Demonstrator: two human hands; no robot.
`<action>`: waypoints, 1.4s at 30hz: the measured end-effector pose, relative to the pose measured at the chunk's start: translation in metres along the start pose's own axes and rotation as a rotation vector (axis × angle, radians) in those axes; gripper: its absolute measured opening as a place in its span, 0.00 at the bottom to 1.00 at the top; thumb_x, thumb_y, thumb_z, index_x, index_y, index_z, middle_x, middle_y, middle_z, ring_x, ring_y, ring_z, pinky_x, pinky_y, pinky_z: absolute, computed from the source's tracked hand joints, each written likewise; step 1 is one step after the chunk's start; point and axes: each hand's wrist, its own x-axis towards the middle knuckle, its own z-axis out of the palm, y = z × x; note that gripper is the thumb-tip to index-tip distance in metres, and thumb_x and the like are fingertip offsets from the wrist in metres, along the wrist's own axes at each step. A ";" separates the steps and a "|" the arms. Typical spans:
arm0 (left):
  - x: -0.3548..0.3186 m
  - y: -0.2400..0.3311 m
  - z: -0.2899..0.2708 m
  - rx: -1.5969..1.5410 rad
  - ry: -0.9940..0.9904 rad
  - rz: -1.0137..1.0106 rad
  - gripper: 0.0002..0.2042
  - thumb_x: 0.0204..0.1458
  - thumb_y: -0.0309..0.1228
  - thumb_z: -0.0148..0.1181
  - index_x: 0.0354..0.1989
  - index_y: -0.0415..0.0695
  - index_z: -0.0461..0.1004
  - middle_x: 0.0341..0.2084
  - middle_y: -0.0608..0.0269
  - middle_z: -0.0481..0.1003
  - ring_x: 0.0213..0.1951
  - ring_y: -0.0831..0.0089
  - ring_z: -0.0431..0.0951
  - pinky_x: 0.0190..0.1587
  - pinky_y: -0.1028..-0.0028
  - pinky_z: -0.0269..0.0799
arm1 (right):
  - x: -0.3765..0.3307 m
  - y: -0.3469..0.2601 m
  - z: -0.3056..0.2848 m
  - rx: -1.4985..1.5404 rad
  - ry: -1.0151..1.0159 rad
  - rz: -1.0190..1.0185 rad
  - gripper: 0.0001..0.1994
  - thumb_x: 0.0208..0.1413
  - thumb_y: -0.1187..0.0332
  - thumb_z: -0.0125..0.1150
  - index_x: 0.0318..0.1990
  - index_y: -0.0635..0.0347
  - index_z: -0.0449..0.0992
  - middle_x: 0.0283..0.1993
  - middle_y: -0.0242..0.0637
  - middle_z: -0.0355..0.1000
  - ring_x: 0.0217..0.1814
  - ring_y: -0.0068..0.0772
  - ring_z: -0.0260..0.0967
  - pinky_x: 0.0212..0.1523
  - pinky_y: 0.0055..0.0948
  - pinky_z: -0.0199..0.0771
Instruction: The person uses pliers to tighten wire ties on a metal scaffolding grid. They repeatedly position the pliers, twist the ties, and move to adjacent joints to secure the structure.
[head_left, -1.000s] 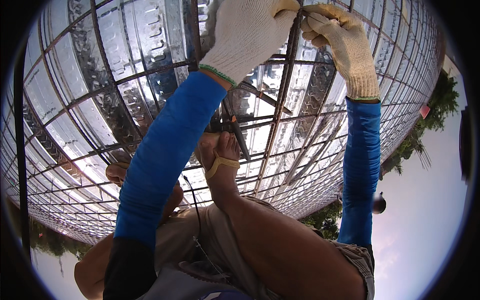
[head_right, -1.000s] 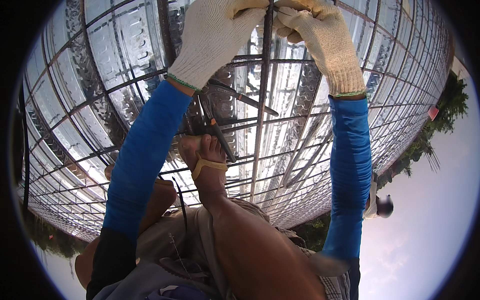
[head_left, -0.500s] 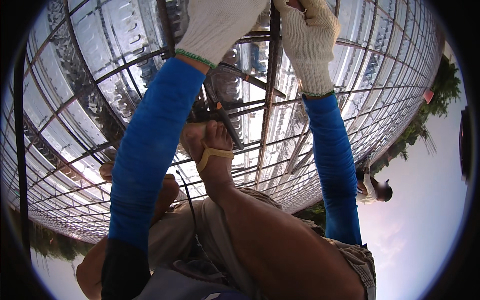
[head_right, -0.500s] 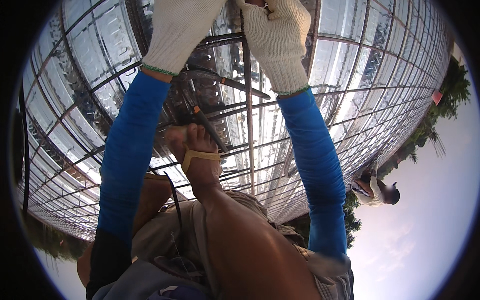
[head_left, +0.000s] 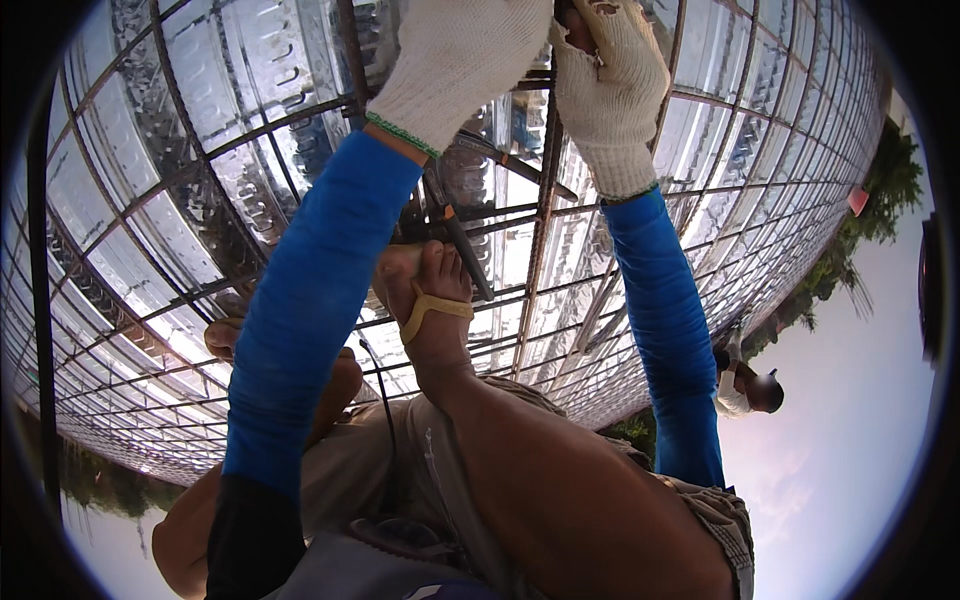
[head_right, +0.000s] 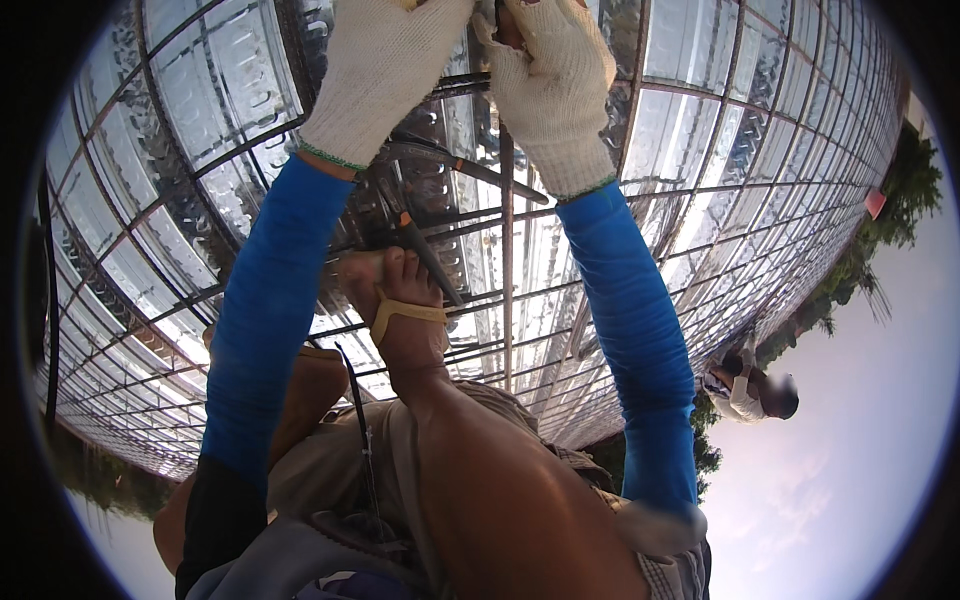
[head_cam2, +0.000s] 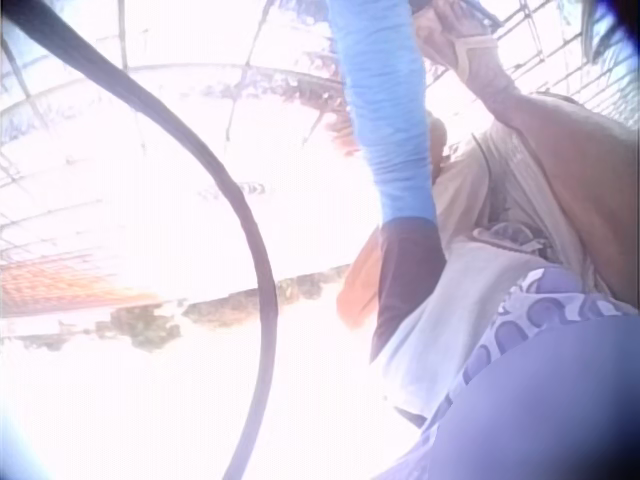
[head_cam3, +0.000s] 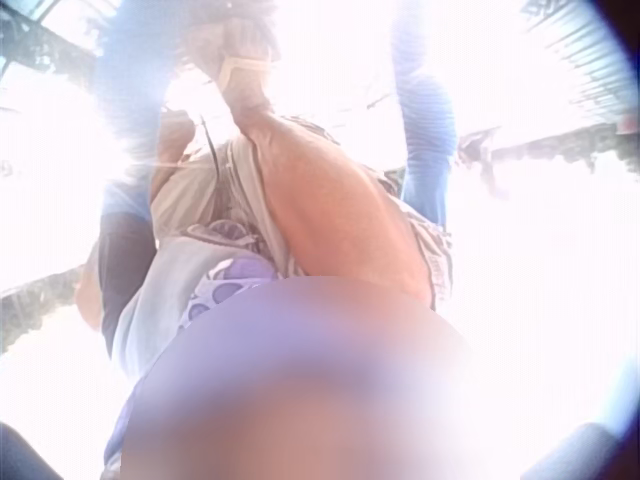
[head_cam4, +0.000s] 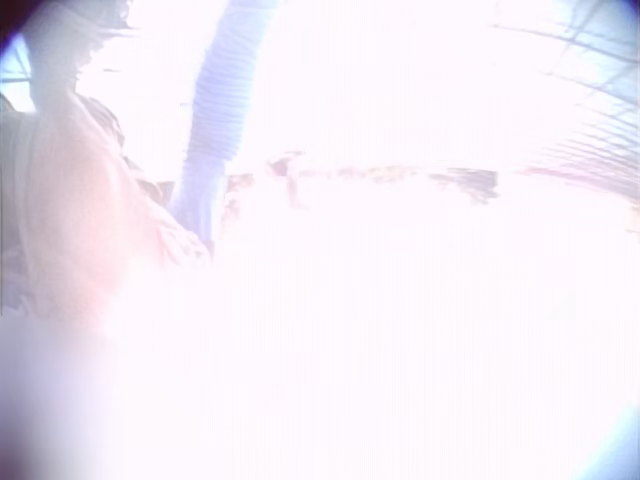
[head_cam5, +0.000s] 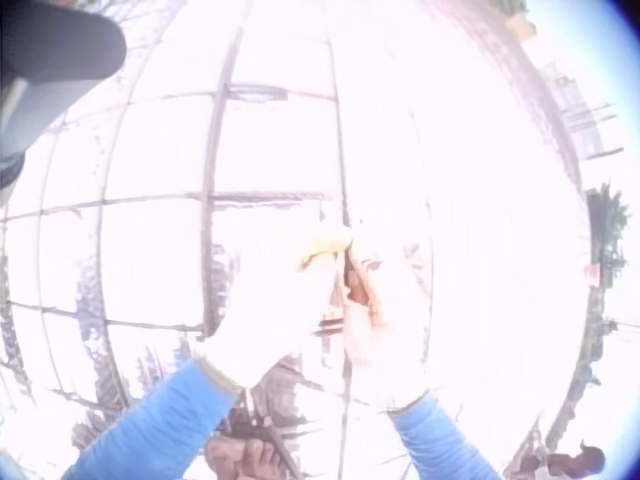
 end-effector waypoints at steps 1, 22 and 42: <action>0.001 0.003 -0.001 -0.030 -0.007 -0.043 0.12 0.64 0.27 0.62 0.53 0.42 0.84 0.46 0.52 0.84 0.47 0.59 0.84 0.51 0.63 0.80 | -0.001 -0.005 -0.005 -0.118 -0.016 -0.031 0.24 0.73 0.73 0.61 0.74 0.57 0.73 0.72 0.50 0.72 0.73 0.38 0.70 0.73 0.34 0.69; 0.005 0.001 0.026 -0.067 0.072 -0.222 0.08 0.64 0.29 0.66 0.49 0.43 0.85 0.39 0.59 0.85 0.41 0.69 0.83 0.45 0.70 0.80 | 0.041 0.006 -0.045 0.571 -0.196 0.420 0.22 0.69 0.71 0.65 0.70 0.55 0.76 0.62 0.44 0.75 0.61 0.33 0.70 0.60 0.29 0.68; 0.002 -0.007 0.025 -0.027 0.108 -0.133 0.09 0.63 0.28 0.66 0.50 0.44 0.85 0.42 0.55 0.85 0.45 0.64 0.85 0.48 0.66 0.81 | 0.054 0.007 -0.045 0.599 -0.217 0.452 0.19 0.66 0.69 0.69 0.63 0.54 0.81 0.51 0.38 0.78 0.46 0.25 0.71 0.44 0.23 0.70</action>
